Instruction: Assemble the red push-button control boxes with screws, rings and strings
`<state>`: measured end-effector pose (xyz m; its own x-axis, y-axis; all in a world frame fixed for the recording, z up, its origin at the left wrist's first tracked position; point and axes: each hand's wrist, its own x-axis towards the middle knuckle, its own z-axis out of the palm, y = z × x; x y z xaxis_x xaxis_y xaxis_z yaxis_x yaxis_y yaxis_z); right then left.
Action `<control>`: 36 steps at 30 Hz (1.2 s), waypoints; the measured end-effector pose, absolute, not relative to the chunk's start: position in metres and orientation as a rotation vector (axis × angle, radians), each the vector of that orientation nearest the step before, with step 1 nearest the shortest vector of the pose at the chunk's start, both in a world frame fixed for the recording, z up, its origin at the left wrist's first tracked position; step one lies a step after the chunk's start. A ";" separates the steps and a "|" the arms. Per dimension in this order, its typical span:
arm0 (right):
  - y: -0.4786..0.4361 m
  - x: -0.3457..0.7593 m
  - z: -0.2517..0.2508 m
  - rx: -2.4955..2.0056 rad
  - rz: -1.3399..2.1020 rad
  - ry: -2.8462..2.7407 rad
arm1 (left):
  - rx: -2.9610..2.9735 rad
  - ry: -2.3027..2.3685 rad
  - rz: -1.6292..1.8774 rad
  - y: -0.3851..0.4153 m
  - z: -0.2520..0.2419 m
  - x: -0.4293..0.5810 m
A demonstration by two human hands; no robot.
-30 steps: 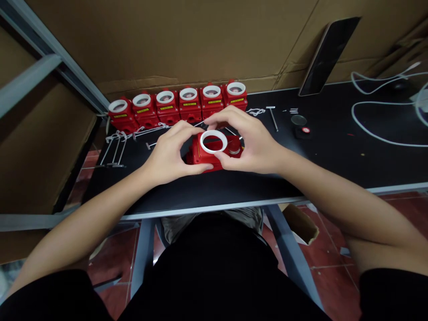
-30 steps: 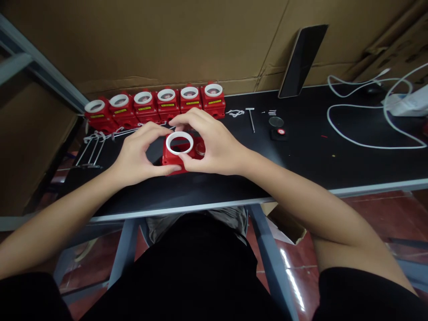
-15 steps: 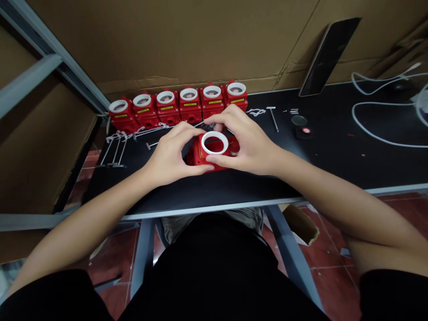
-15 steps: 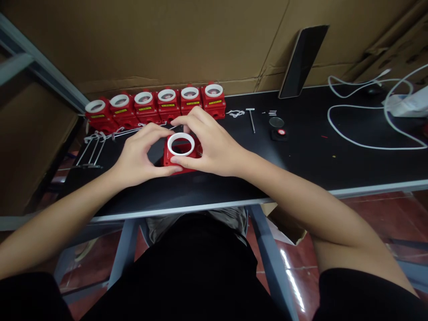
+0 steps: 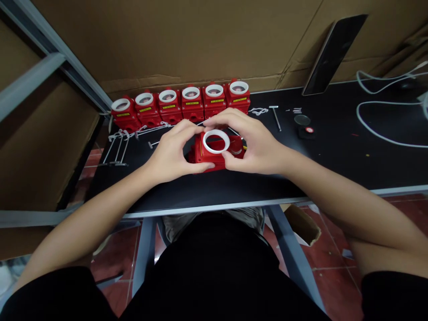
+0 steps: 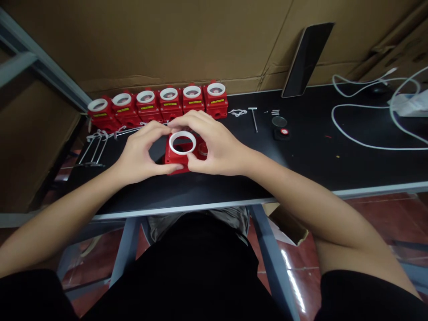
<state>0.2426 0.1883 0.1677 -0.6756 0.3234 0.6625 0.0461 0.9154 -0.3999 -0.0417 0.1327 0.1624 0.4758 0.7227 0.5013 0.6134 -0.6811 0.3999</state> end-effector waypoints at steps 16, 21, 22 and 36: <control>0.185 0.243 0.166 -0.512 0.474 -2.250 | 2.515 1.196 1.009 0.133 0.163 -0.040; 0.183 0.244 0.172 -0.432 0.505 -2.281 | 2.508 1.229 0.985 0.133 0.163 -0.040; 0.183 0.243 0.173 -0.407 0.513 -2.286 | 2.508 1.233 0.978 0.133 0.163 -0.040; 0.184 0.243 0.164 -0.540 0.433 -2.239 | 2.522 1.164 1.018 0.131 0.164 -0.039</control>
<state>0.2428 0.1844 0.1641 -0.6078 0.5060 0.6120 0.2410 0.8519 -0.4650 -0.0392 0.1309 0.1641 0.4585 0.7278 0.5100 0.6026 -0.6764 0.4236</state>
